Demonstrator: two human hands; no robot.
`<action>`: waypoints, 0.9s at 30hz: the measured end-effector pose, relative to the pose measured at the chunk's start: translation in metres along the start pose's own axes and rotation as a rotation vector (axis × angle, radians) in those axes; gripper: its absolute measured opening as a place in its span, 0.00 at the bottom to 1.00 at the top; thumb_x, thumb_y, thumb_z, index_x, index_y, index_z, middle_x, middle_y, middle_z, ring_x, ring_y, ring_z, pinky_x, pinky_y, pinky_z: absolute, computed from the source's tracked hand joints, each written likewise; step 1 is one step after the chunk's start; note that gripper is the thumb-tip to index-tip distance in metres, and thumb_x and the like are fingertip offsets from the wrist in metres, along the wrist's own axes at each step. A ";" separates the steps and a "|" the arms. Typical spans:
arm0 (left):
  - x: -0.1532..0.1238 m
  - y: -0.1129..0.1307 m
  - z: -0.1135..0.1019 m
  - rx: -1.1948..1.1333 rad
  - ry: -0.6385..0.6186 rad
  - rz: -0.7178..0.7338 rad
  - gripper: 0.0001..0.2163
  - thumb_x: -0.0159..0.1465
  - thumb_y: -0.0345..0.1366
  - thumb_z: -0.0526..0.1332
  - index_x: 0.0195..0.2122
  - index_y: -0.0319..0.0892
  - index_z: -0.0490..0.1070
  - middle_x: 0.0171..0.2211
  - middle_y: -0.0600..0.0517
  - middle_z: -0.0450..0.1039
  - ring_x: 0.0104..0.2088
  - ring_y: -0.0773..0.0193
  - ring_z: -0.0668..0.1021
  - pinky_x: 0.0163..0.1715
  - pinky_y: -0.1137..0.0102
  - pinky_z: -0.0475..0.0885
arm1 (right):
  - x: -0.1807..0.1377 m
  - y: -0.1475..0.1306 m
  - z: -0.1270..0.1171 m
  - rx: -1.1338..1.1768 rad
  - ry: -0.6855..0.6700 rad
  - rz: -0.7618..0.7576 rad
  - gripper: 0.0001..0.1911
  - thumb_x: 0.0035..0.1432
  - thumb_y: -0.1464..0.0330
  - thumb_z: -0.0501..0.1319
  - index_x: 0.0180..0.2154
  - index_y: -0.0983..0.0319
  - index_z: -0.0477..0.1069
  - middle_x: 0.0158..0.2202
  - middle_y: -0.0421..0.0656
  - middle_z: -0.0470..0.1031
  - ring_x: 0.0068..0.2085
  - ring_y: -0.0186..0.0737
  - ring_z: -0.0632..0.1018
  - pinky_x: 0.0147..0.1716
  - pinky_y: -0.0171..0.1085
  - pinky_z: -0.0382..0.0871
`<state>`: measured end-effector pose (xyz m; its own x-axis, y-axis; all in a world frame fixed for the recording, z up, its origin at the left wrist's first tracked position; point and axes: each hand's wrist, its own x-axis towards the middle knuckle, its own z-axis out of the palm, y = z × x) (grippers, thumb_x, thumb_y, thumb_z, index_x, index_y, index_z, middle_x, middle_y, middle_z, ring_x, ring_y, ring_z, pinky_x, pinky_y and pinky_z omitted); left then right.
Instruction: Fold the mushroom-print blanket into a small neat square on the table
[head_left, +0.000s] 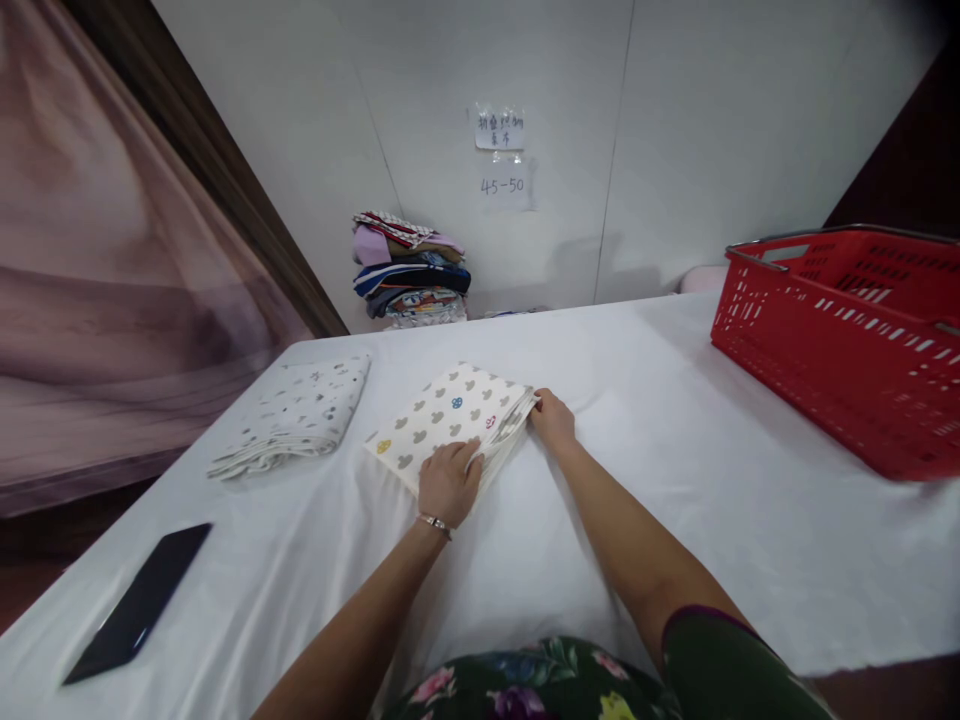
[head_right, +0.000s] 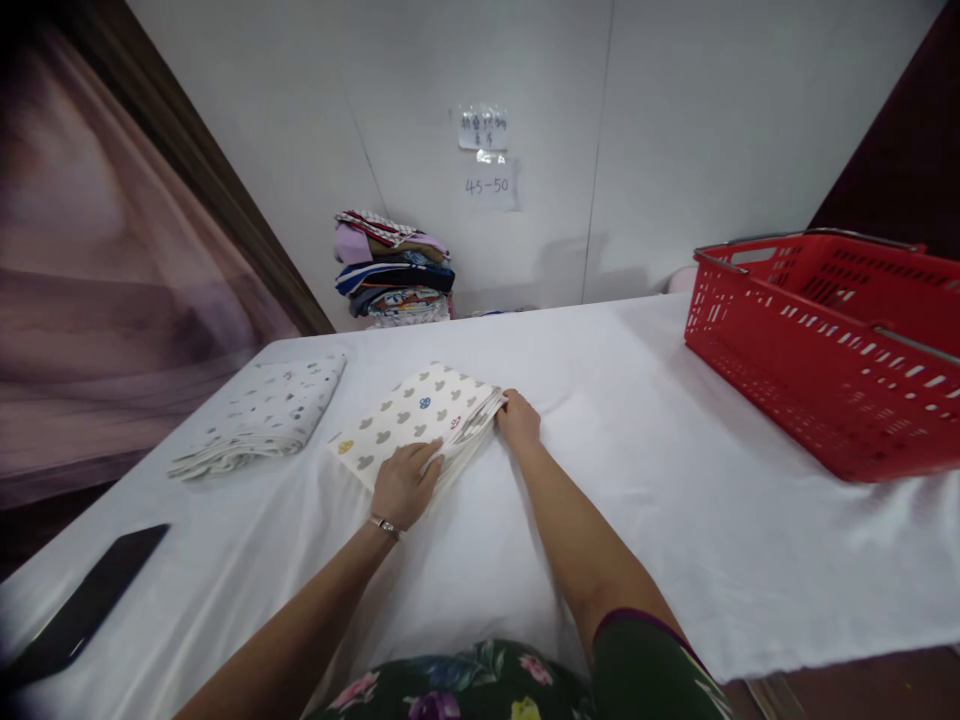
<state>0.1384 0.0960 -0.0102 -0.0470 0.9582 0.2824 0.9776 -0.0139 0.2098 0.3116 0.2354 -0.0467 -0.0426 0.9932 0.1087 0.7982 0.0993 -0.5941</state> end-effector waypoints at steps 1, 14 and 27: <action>0.000 0.000 0.000 -0.003 0.000 0.000 0.15 0.64 0.40 0.51 0.49 0.48 0.70 0.45 0.50 0.73 0.47 0.58 0.72 0.45 0.62 0.66 | 0.000 0.000 0.000 -0.007 0.009 -0.018 0.14 0.58 0.67 0.52 0.47 0.56 0.66 0.40 0.41 0.73 0.41 0.38 0.72 0.35 0.33 0.61; 0.003 -0.002 -0.003 -0.068 -0.004 -0.012 0.14 0.64 0.39 0.52 0.48 0.48 0.71 0.45 0.51 0.74 0.46 0.60 0.73 0.46 0.63 0.67 | -0.002 0.002 -0.009 -0.092 -0.018 -0.106 0.11 0.58 0.72 0.50 0.41 0.59 0.68 0.43 0.44 0.70 0.45 0.38 0.70 0.38 0.33 0.60; 0.003 0.000 -0.004 -0.055 -0.009 -0.009 0.14 0.64 0.39 0.52 0.48 0.47 0.71 0.44 0.50 0.74 0.46 0.59 0.73 0.45 0.63 0.68 | 0.002 0.005 -0.003 -0.041 -0.030 -0.178 0.14 0.56 0.76 0.49 0.41 0.62 0.68 0.43 0.46 0.70 0.46 0.38 0.69 0.42 0.32 0.60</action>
<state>0.1376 0.0973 -0.0057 -0.0539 0.9607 0.2722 0.9645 -0.0206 0.2634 0.3177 0.2377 -0.0468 -0.2029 0.9615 0.1852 0.8002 0.2718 -0.5346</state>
